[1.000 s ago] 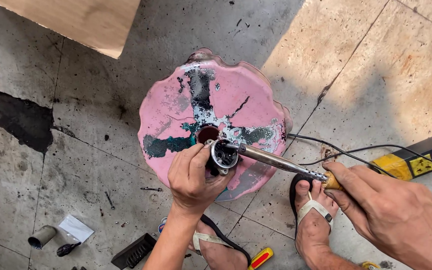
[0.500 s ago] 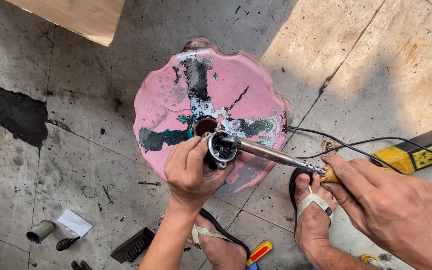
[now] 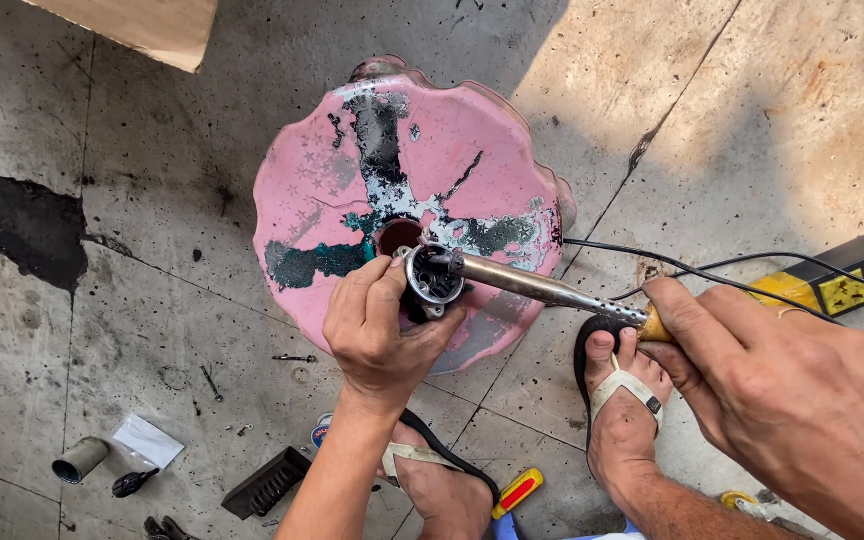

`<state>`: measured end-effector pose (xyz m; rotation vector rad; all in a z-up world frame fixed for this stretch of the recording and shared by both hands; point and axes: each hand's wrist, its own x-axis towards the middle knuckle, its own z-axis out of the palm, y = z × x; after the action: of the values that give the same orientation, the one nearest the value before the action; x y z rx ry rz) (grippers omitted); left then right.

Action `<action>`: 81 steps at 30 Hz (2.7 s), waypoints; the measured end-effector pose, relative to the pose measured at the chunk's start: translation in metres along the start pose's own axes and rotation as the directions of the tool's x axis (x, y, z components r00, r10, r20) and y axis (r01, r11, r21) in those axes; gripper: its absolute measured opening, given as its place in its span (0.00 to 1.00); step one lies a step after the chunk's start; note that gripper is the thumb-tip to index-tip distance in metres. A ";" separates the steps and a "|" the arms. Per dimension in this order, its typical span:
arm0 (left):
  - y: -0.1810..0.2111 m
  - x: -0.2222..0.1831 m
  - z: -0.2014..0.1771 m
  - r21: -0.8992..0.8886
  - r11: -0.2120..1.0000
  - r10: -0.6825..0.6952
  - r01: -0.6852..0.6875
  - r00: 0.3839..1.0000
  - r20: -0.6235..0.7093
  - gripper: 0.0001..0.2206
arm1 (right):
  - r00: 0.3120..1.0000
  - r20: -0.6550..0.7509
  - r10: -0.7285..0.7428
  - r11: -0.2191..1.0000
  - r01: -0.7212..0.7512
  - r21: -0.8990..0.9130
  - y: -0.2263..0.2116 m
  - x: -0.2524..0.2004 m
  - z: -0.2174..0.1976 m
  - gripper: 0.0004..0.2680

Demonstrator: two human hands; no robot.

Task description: Using a soldering iron to heat or solder a small metal component held by hand

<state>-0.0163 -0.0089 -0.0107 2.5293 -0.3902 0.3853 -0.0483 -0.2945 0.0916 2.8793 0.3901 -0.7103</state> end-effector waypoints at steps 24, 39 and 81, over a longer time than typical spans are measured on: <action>0.006 0.011 -0.015 -0.009 0.988 -0.157 0.157 0.987 -0.020 0.24 | 0.962 0.213 -0.171 0.982 0.149 0.116 0.009 0.037 -0.051 0.14; 0.027 0.033 -0.028 0.265 0.940 -0.271 0.215 0.941 0.200 0.23 | 0.970 -0.006 -0.243 0.954 0.240 0.181 0.010 0.036 -0.031 0.14; 0.017 0.016 -0.023 0.208 0.975 -0.107 0.078 0.986 0.129 0.27 | 0.953 0.240 -0.186 0.953 0.115 0.280 0.018 0.056 -0.057 0.13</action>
<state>-0.0122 -0.0134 0.0216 2.7715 -0.2963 0.2215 0.0296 -0.2883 0.1161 2.9575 0.5202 -1.2448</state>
